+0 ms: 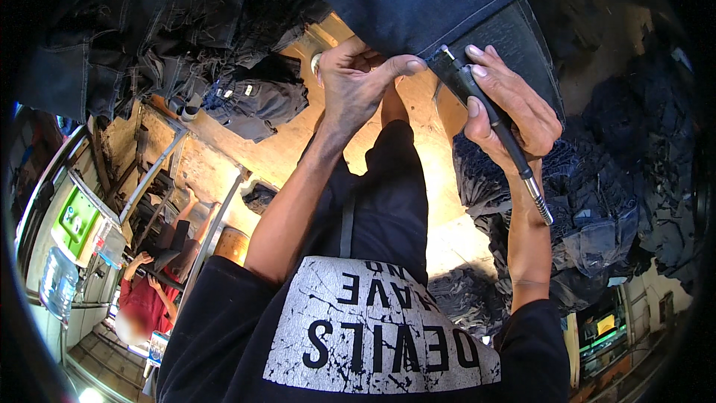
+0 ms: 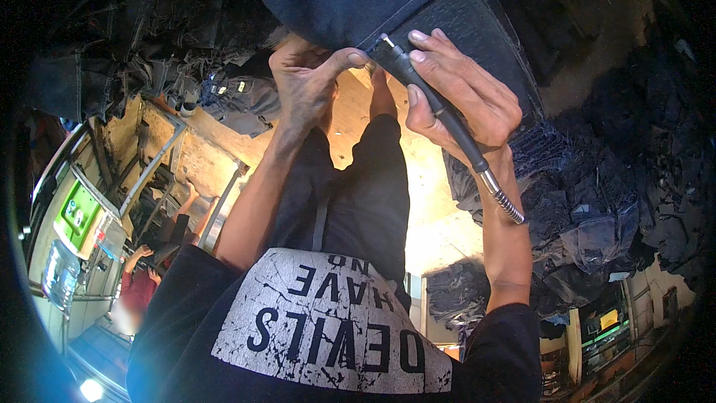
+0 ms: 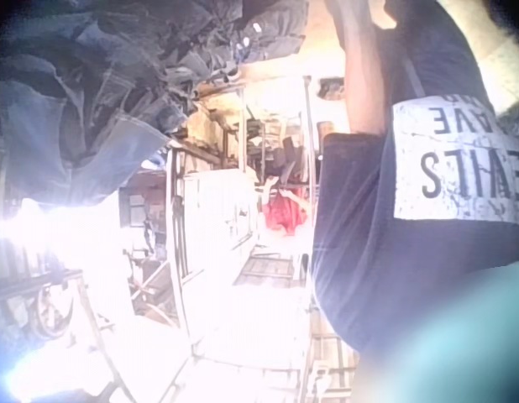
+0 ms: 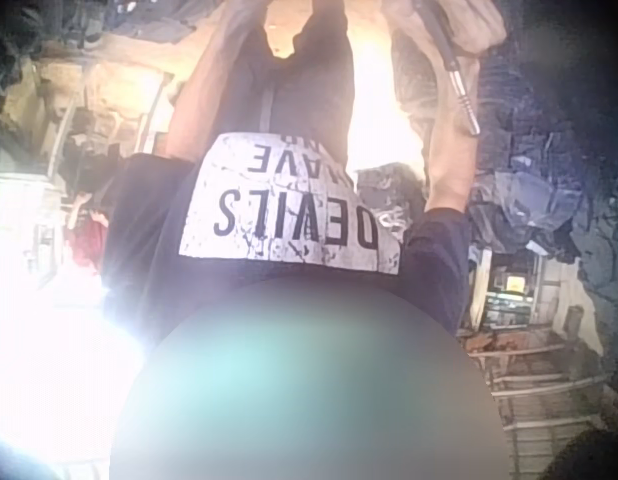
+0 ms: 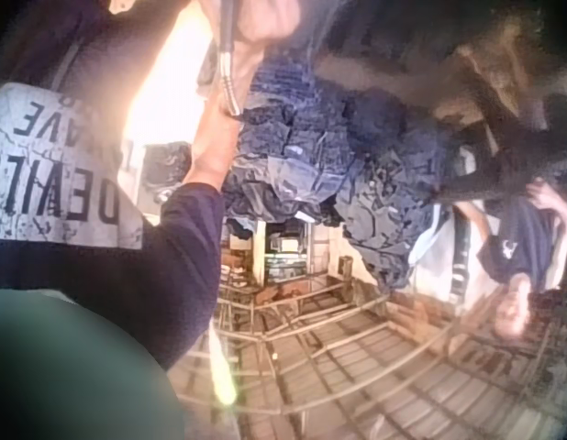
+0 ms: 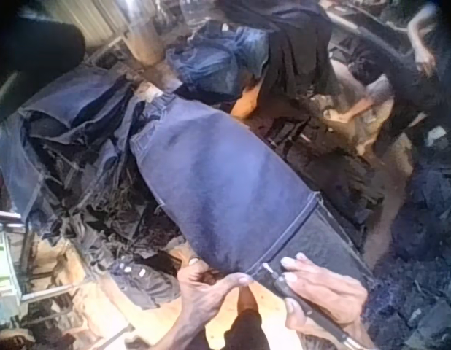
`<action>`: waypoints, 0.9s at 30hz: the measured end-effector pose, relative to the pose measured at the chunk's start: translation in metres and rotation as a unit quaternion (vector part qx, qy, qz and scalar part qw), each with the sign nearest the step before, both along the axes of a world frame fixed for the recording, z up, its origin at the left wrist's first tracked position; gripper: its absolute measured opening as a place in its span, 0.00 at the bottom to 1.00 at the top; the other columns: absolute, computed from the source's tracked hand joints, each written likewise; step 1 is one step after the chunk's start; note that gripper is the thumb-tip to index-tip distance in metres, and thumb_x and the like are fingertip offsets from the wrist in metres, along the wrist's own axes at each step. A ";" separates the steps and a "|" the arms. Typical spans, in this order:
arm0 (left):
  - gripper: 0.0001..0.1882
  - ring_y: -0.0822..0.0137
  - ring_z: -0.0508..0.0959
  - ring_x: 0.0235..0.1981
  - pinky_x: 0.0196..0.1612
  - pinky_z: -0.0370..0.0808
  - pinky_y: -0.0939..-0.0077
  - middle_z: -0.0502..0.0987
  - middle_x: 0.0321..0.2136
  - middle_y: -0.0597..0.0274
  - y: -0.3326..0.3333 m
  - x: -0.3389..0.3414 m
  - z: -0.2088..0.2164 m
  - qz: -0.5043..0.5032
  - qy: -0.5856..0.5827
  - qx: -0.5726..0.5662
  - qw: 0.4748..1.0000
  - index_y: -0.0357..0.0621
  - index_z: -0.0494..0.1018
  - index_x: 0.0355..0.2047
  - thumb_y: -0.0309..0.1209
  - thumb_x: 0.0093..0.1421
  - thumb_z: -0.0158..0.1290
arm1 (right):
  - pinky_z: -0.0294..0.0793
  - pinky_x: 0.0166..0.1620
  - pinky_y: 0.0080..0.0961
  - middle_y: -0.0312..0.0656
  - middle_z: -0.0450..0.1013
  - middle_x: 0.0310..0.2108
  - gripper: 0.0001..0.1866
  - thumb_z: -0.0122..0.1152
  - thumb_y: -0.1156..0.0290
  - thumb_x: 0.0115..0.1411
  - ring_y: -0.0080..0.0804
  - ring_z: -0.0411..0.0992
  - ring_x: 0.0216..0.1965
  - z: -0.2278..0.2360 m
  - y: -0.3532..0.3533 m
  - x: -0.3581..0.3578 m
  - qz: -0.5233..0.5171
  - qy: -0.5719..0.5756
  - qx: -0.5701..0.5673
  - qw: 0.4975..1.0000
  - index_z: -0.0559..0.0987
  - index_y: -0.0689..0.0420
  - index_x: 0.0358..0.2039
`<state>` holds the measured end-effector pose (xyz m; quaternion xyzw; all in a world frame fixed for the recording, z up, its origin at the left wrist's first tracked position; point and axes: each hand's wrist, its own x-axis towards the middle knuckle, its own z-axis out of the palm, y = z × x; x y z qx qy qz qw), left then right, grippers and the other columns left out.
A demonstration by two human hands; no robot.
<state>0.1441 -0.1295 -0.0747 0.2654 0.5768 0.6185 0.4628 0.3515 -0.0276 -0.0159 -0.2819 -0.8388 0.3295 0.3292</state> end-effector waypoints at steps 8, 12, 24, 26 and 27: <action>0.15 0.72 0.88 0.32 0.39 0.84 0.79 0.89 0.31 0.56 0.000 -0.005 -0.002 -0.021 0.055 -0.012 0.998 0.33 0.86 0.37 0.29 0.54 0.78 | 0.85 0.58 0.50 0.55 0.86 0.42 0.15 0.72 0.74 0.56 0.51 0.86 0.50 -0.001 0.003 0.001 -0.009 0.002 0.012 1.000 0.88 0.65 0.44; 0.15 0.72 0.88 0.32 0.38 0.83 0.79 0.89 0.30 0.56 0.001 -0.006 -0.002 -0.021 0.038 -0.044 0.998 0.33 0.86 0.36 0.28 0.53 0.78 | 0.83 0.60 0.50 0.57 0.86 0.44 0.14 0.71 0.72 0.60 0.52 0.85 0.52 0.001 0.002 0.002 -0.016 -0.005 -0.001 1.000 0.88 0.65 0.45; 0.14 0.70 0.88 0.31 0.37 0.83 0.79 0.89 0.31 0.55 0.002 -0.013 -0.003 -0.041 0.057 -0.038 0.997 0.32 0.86 0.36 0.26 0.53 0.78 | 0.83 0.60 0.50 0.54 0.86 0.44 0.16 0.72 0.74 0.55 0.51 0.85 0.52 -0.001 0.004 0.002 -0.031 -0.002 0.008 0.999 0.88 0.63 0.46; 0.14 0.70 0.88 0.32 0.38 0.84 0.78 0.89 0.31 0.54 0.002 -0.015 -0.004 -0.053 0.067 -0.033 0.996 0.32 0.86 0.37 0.26 0.53 0.77 | 0.83 0.60 0.50 0.55 0.86 0.44 0.16 0.72 0.74 0.56 0.51 0.85 0.52 0.000 0.004 0.002 -0.034 -0.009 0.004 0.999 0.88 0.63 0.46; 0.14 0.70 0.88 0.33 0.38 0.84 0.78 0.89 0.32 0.54 0.002 -0.015 -0.005 -0.054 0.068 -0.024 0.996 0.32 0.86 0.37 0.26 0.54 0.77 | 0.83 0.60 0.50 0.55 0.86 0.44 0.16 0.72 0.74 0.56 0.51 0.85 0.52 0.000 0.004 0.002 -0.035 -0.007 0.003 0.999 0.88 0.63 0.46</action>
